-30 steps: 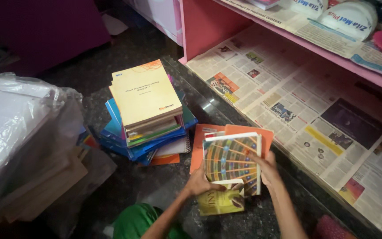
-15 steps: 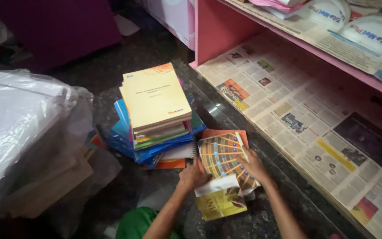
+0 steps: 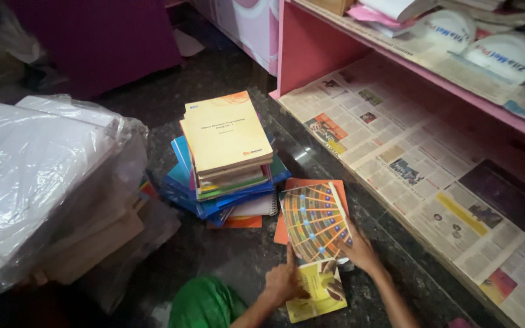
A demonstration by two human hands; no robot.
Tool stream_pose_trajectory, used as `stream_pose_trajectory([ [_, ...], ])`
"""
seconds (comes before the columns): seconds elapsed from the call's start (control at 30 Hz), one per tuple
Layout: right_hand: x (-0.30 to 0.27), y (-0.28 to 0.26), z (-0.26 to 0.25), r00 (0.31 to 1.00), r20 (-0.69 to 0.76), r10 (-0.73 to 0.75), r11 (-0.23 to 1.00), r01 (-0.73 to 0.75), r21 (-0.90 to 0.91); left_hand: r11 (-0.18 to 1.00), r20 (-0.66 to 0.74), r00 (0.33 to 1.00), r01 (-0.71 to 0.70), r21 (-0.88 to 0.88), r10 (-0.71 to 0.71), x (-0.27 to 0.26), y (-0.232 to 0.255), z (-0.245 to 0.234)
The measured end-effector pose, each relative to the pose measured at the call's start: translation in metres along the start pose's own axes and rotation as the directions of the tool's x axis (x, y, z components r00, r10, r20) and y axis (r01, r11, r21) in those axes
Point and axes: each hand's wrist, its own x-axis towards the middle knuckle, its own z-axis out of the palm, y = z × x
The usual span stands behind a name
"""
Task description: The person sorts books, notebooks, and stacks of paper by hand, placing paper bundles onto a shelf, removing papers from plastic sleeves, and flipping through booklets and loose sheets on the floor.
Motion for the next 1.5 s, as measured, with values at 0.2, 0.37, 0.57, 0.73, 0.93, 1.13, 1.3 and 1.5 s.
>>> stream_pose_trajectory([
  [0.2, -0.022, 0.012, -0.031, 0.805, 0.259, 0.534, 0.798, -0.581, 0.157, 0.990, -0.094, 0.988, -0.130, -0.059, 0.124, 0.033, -0.007, -0.009],
  [0.37, -0.032, 0.011, -0.055, 0.779, 0.302, 0.549, 0.695, -0.627, 0.353, 0.901, -0.092, 0.916, -0.400, -0.165, 0.390, 0.044, 0.014, -0.070],
  [0.57, -0.028, -0.001, -0.056, 0.912, 0.122, 0.392, 0.782, -0.400, 0.479, 0.348, -0.119, 0.990, -0.140, -0.927, 0.079, 0.097, 0.006, -0.042],
  [0.73, -0.030, -0.025, -0.057, 0.934, 0.094, 0.345, 0.790, -0.343, 0.509, 0.803, -0.161, 0.981, -0.183, -0.568, 0.109, 0.102, -0.027, -0.007],
  [0.93, -0.028, -0.051, -0.020, 0.966, 0.137, 0.218, 0.845, -0.257, 0.468, 0.587, -0.485, 0.814, -0.572, -0.573, 0.321, 0.074, -0.064, -0.053],
  [1.13, 0.001, -0.174, -0.004, 0.968, -0.177, 0.175, 0.754, -0.016, 0.657, 0.233, -0.420, 0.903, -0.429, -0.873, 0.090, 0.044, -0.047, -0.134],
  [1.3, -0.006, -0.349, -0.011, 0.798, -0.364, -0.480, 0.657, 0.602, 0.454, -0.039, -0.355, 0.932, -0.353, -0.935, 0.074, 0.024, -0.009, -0.127],
  [1.5, 0.049, -0.349, 0.009, 0.737, -0.272, -0.619, 0.753, 0.655, 0.061, -0.535, -0.469, 0.838, -0.270, -0.800, 0.278, -0.021, -0.014, -0.142],
])
